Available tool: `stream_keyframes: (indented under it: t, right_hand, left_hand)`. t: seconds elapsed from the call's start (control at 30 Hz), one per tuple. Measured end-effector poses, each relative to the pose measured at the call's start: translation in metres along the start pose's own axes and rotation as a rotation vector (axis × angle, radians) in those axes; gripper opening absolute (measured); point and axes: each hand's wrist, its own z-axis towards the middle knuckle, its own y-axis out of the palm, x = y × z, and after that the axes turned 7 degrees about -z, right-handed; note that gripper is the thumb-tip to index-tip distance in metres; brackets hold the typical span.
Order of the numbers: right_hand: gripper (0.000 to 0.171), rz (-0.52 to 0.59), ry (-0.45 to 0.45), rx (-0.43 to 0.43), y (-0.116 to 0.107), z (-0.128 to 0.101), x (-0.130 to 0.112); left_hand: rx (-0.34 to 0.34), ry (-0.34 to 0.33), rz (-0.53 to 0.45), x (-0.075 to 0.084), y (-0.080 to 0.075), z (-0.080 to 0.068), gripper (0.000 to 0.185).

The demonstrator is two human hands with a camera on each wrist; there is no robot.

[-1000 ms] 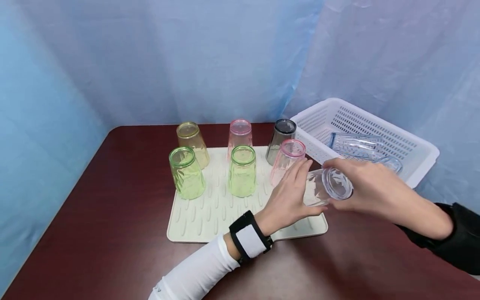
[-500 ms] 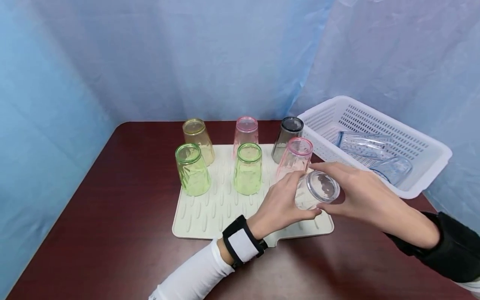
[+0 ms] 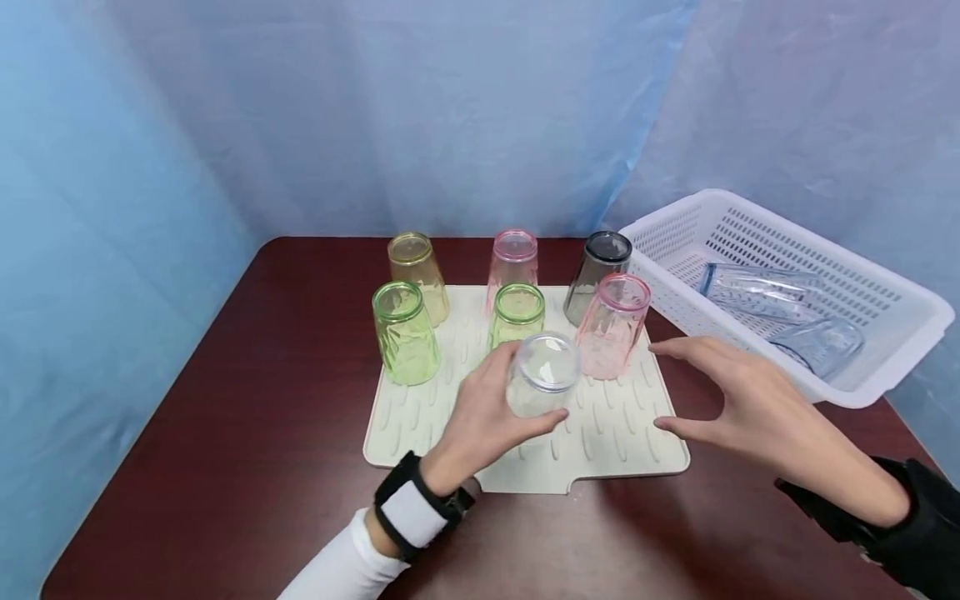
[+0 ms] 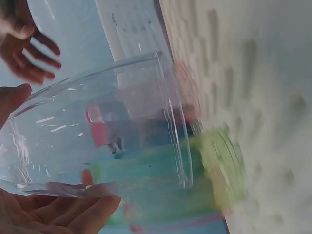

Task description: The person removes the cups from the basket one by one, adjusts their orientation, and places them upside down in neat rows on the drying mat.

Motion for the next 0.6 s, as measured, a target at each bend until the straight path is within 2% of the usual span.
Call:
stream_keyframes:
  t: [0.2, 0.37, 0.5, 0.6]
  right_hand:
    - [0.063, 0.011, 0.05, -0.002, 0.014, -0.014, 0.011]
    - [0.059, 0.058, 0.086, 0.001, 0.033, -0.026, 0.015]
    - [0.057, 0.086, 0.139, 0.005, 0.048, -0.035, 0.014]
    - [0.056, 0.095, 0.156, 0.011, 0.056, -0.039, 0.012]
  left_hand:
    - [0.13, -0.036, 0.117, -0.02, -0.043, -0.023, 0.074]
    - [0.22, -0.104, 0.203, -0.033, -0.077, -0.038, 0.071]
    - [0.251, -0.184, 0.236, -0.041, -0.095, -0.046, 0.071]
    - [0.261, -0.233, 0.261, -0.048, -0.102, -0.051, 0.072]
